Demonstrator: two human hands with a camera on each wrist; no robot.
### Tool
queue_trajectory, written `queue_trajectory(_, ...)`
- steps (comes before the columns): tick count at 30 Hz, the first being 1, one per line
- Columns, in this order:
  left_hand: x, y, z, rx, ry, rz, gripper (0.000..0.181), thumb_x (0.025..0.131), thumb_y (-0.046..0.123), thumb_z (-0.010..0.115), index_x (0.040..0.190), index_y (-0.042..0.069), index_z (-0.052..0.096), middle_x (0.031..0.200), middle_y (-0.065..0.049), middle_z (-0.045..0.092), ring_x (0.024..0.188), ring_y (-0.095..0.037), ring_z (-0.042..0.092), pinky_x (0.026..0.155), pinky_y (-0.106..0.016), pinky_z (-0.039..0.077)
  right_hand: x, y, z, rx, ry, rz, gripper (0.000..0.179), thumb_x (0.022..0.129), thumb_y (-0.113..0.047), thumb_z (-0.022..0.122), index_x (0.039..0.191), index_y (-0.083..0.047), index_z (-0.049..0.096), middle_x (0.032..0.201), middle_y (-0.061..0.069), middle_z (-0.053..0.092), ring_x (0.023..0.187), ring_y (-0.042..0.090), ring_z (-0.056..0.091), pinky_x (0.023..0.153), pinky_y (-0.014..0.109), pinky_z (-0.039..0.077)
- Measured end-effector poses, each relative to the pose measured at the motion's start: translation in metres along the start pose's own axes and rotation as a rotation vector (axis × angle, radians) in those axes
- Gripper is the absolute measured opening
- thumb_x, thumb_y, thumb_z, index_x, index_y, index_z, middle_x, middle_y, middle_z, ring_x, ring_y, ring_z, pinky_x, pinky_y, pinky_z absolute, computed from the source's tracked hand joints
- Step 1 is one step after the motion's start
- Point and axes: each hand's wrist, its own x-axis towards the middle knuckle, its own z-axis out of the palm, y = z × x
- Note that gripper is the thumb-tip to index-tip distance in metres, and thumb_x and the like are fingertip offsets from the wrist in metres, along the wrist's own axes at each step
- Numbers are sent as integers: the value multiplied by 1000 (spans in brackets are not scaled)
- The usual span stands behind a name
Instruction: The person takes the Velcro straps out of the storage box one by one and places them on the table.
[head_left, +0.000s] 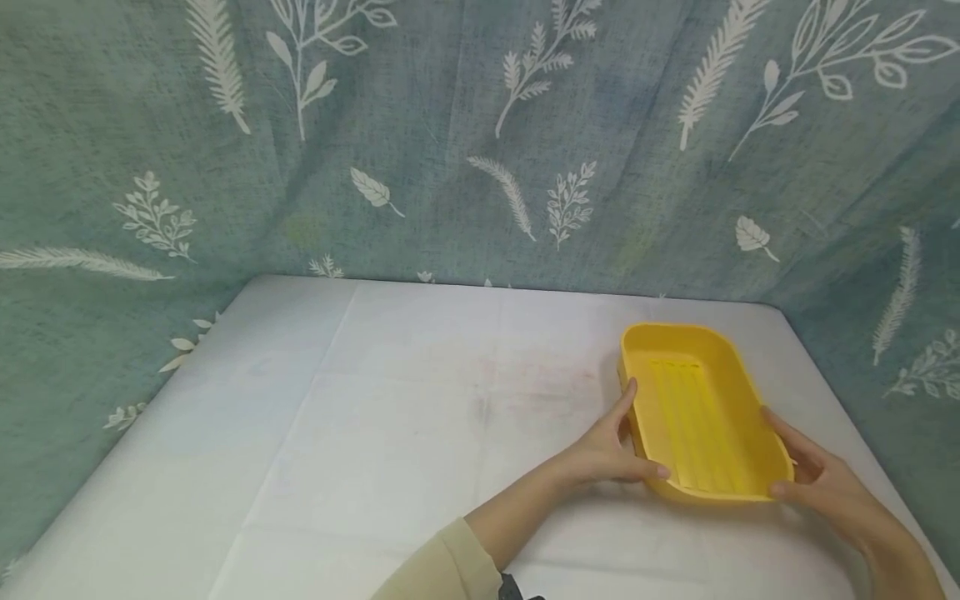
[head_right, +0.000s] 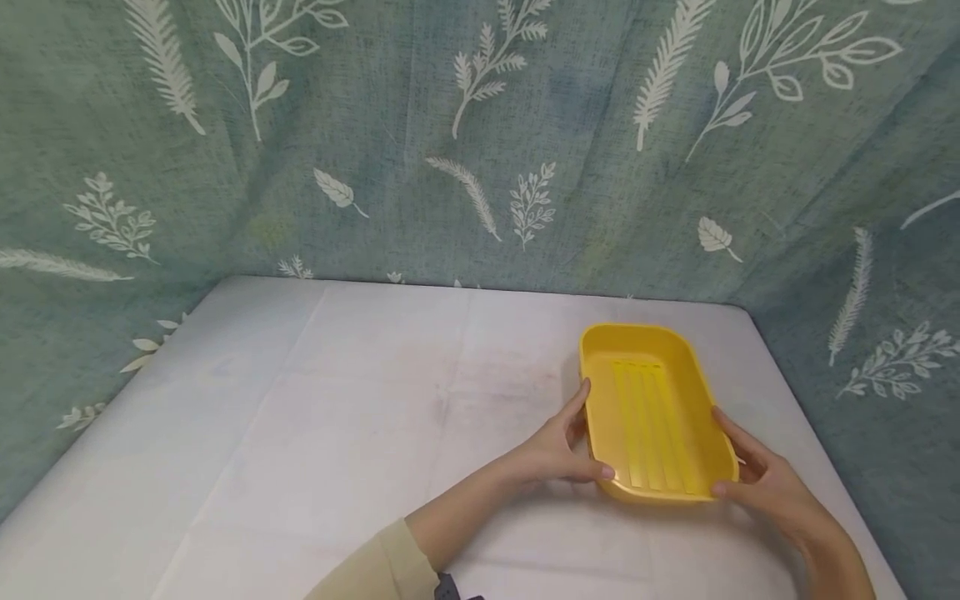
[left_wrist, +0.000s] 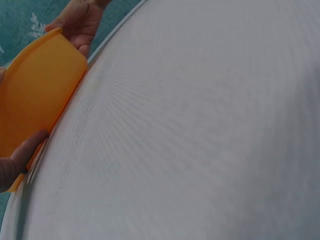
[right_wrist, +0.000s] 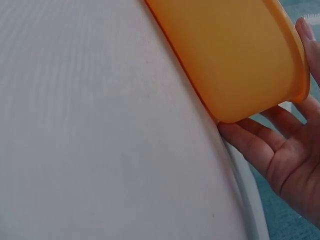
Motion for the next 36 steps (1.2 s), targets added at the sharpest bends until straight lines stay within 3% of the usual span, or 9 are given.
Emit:
queue_trajectory(4, -3, -1, -8, -35, -8, -2, 111, 71, 11, 82, 149, 45, 10, 157, 10, 12, 143, -8, 13, 91, -24, 48, 4, -7, 6, -2, 0, 9, 83, 90, -14, 65, 153, -25, 11, 159, -7, 8, 104, -31, 30, 84, 1, 37)
queue_trajectory(9, -8, -3, -19, -67, -8, -22, 111, 72, 8, 81, 148, 47, 10, 157, 8, 15, 143, -11, 14, 78, -29, 55, 10, -17, 13, 6, -7, 32, 81, 89, -17, 66, 152, -23, 16, 157, 16, 12, 103, -27, 35, 83, 7, 42)
queue_trajectory(14, -11, -3, -26, -38, -15, -1, 112, 72, 11, 82, 150, 43, 8, 158, 8, 12, 144, -11, 13, 89, -27, 50, 15, -23, 21, -15, 3, 9, 84, 88, -16, 68, 153, -20, 15, 156, 23, 13, 104, -26, 32, 84, 4, 38)
queue_trajectory(20, -13, -3, -31, 5, -10, 27, 112, 73, 13, 82, 151, 38, 6, 158, 11, 9, 144, -10, 14, 109, -27, 32, 18, -26, 29, -18, -18, -77, 88, 87, -13, 68, 154, -22, 11, 156, 23, 7, 114, -25, 27, 88, 1, 32)
queue_trajectory(29, -17, -1, -38, 21, 26, -8, 114, 69, 10, 84, 152, 35, 9, 157, 10, 13, 143, -10, 18, 112, -30, 27, 19, -25, 37, 43, -26, -121, 87, 88, -16, 68, 153, -27, 11, 159, -5, 6, 121, -26, 21, 92, 2, 30)
queue_trajectory(32, -18, 0, -42, 25, 37, -17, 114, 69, 9, 84, 151, 36, 11, 157, 11, 14, 143, -10, 20, 114, -29, 22, 21, -26, 39, 49, -31, -131, 87, 87, -16, 69, 153, -26, 12, 159, -6, 8, 119, -25, 24, 91, 3, 31)
queue_trajectory(36, -20, -1, -49, -9, 27, -7, 113, 70, 6, 83, 151, 37, 11, 157, 6, 16, 142, -13, 22, 114, -31, 23, 23, -30, 42, 43, -38, -127, 87, 87, -17, 69, 153, -27, 12, 160, 2, 7, 119, -22, 26, 89, 3, 33)
